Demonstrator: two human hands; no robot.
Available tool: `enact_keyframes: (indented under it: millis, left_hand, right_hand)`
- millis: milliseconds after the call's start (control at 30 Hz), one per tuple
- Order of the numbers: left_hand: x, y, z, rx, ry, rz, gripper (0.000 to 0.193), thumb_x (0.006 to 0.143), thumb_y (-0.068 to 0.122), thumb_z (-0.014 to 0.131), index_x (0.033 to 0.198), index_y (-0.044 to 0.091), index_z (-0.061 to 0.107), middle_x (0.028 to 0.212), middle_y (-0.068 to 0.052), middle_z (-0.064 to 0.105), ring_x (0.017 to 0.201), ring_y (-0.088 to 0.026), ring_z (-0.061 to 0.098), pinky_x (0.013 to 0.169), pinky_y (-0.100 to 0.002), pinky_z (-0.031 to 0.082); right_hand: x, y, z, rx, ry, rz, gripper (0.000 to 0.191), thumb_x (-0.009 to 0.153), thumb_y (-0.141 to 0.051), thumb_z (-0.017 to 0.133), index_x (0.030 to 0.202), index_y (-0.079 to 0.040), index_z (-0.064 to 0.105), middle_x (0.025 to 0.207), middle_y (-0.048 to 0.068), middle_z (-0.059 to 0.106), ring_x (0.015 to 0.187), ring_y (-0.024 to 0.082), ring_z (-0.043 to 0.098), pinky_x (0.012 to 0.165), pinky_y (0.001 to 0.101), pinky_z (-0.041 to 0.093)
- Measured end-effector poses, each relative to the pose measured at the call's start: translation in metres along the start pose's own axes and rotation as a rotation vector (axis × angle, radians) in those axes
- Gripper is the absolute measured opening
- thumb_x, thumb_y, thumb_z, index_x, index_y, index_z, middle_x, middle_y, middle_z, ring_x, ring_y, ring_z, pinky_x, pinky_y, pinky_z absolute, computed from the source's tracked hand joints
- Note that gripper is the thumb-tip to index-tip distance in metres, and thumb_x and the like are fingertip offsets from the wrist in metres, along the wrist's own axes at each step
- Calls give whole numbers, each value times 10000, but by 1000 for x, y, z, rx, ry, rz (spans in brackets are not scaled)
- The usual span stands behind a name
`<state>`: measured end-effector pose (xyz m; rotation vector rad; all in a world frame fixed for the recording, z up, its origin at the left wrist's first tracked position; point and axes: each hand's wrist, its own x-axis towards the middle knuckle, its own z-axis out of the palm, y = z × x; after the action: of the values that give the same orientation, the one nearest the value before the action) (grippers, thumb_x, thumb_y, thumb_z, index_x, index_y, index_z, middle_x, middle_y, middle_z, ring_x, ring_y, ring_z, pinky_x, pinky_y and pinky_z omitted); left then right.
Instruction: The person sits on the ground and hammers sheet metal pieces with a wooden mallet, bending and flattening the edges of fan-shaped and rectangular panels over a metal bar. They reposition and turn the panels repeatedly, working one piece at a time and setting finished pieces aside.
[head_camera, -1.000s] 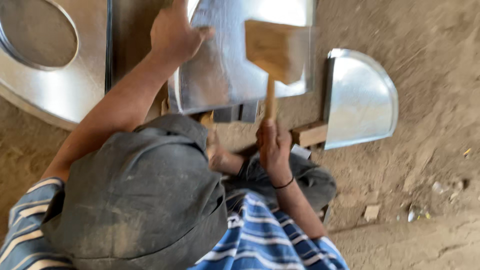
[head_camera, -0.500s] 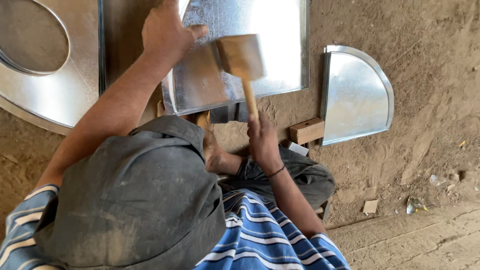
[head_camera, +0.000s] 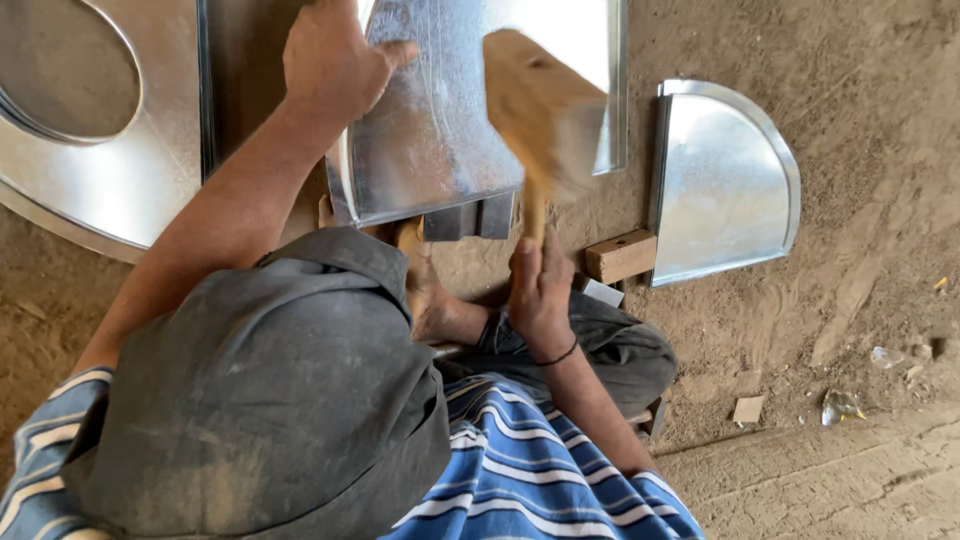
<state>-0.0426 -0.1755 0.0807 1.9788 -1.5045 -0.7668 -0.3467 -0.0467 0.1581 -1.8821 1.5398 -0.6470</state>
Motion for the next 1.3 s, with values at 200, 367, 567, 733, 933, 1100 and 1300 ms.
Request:
enact_keyframes:
  millis: [200,367,567,733,933,1100,1300]
  left_hand:
    - [-2,15,-12,15,-66,-101,796,927,447,854,1442,-1,444,1079,-243,715,990,-359,726,849,-473,572]
    - [-7,35,-13,405,121,198,953,742,577,898,1389,35,456,1278,-296,550,1098,-424,659,708,-460,613]
    - [-3,28,-4,329,175,247,747,955,471,866,1485,130,464,1372,-220,539,1139,-331,684,742,-379,637]
    - [-2,19,-3,43,246,206,650,947,267,820,1475,72,493,1359,-239,584,1060,-329,715,767,-363,627]
    - [-20,-8,-10,-505,-214,-279,394,926,223,824,1212,-4,675,1076,-146,745,942,-222,725,808,-373,559]
    - [-17,-31,-58,-583,-34,-509,253,1016,243,770,1153,37,717,821,-43,631,651,-133,534,566,-320,424]
    - [-36,-31,-159,-627,-42,-139,137,1001,134,676,1061,11,691,899,-15,696,767,-90,635,696,-247,518]
  right_hand:
    - [-8,21,-8,424,-100,452,338,1095,-328,544,999,-8,601,706,-14,509,595,85,438,497,289,370]
    - [-39,46,-4,314,-64,498,350,1097,-328,511,937,-25,582,656,-13,503,557,75,432,480,272,362]
    - [-58,62,21,292,-66,463,324,1085,-316,504,964,-26,582,631,27,544,534,106,494,473,290,404]
    - [-58,67,17,246,-63,390,308,1085,-314,495,1012,-27,582,654,29,583,548,121,551,495,302,454]
    - [-44,68,0,221,-75,416,301,1063,-307,530,1004,-19,598,620,58,586,530,151,554,493,328,445]
    - [-23,48,-17,193,-105,351,308,1059,-283,594,932,-2,595,645,108,562,570,203,524,535,361,434]
    - [-14,24,-25,134,-146,128,302,1080,-320,572,1084,-18,574,723,70,572,663,127,544,559,339,433]
